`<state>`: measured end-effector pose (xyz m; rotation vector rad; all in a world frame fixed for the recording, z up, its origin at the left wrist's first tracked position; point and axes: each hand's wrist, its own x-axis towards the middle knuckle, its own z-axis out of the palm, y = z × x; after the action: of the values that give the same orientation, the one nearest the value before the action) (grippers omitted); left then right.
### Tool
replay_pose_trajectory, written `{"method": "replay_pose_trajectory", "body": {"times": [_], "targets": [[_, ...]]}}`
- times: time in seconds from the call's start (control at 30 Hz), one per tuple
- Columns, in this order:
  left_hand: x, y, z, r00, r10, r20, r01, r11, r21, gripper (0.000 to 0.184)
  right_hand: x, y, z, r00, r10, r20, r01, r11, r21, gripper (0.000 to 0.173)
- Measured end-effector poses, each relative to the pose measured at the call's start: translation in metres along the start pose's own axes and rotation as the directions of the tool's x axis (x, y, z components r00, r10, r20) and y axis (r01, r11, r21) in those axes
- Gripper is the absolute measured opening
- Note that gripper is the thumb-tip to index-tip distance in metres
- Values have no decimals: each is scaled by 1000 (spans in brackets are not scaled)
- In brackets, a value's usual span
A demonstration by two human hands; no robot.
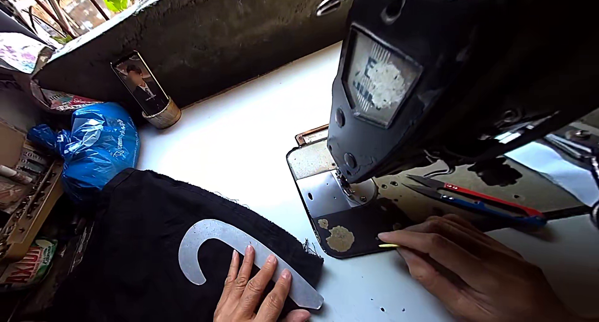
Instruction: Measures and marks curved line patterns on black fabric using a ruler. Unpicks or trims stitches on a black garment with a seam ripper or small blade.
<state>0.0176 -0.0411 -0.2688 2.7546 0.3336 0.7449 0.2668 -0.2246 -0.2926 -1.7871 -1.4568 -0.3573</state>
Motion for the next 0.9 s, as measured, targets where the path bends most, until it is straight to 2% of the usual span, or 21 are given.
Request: {"method": "replay_pose_trajectory", "body": {"times": [0.13, 0.2, 0.3, 0.4, 0.57, 0.63, 0.73, 0.9], "targets": [[1, -1, 5, 999, -7, -46, 6, 1000, -17, 34, 0, 0, 0, 1000, 8, -12, -8, 1000, 23, 26], [0, -1, 6, 998, -23, -54, 21, 999, -49, 32, -1, -2, 0, 1000, 8, -10, -7, 996, 89, 25], [0, -1, 7, 996, -67, -66, 60, 993, -100, 31, 0, -13, -4, 997, -11, 70, -6, 973, 231, 23], [0, -2, 7, 995, -65, -78, 58, 994, -98, 32, 5, -36, -6, 981, -91, 171, 34, 950, 310, 19], [2, 0, 6, 994, -71, -77, 64, 993, -100, 37, 11, -54, 11, 926, -324, 192, 251, 911, 329, 17], [2, 1, 5, 994, -75, -80, 68, 994, -90, 37, 8, -55, 17, 900, -381, 214, 290, 886, 362, 18], [4, 2, 5, 993, -79, -84, 73, 994, -76, 37, 3, -58, 20, 878, -411, 247, 306, 877, 369, 18], [5, 1, 6, 994, -73, -83, 66, 995, -81, 36, 5, -57, 22, 886, -389, 253, 292, 892, 346, 19]]}}
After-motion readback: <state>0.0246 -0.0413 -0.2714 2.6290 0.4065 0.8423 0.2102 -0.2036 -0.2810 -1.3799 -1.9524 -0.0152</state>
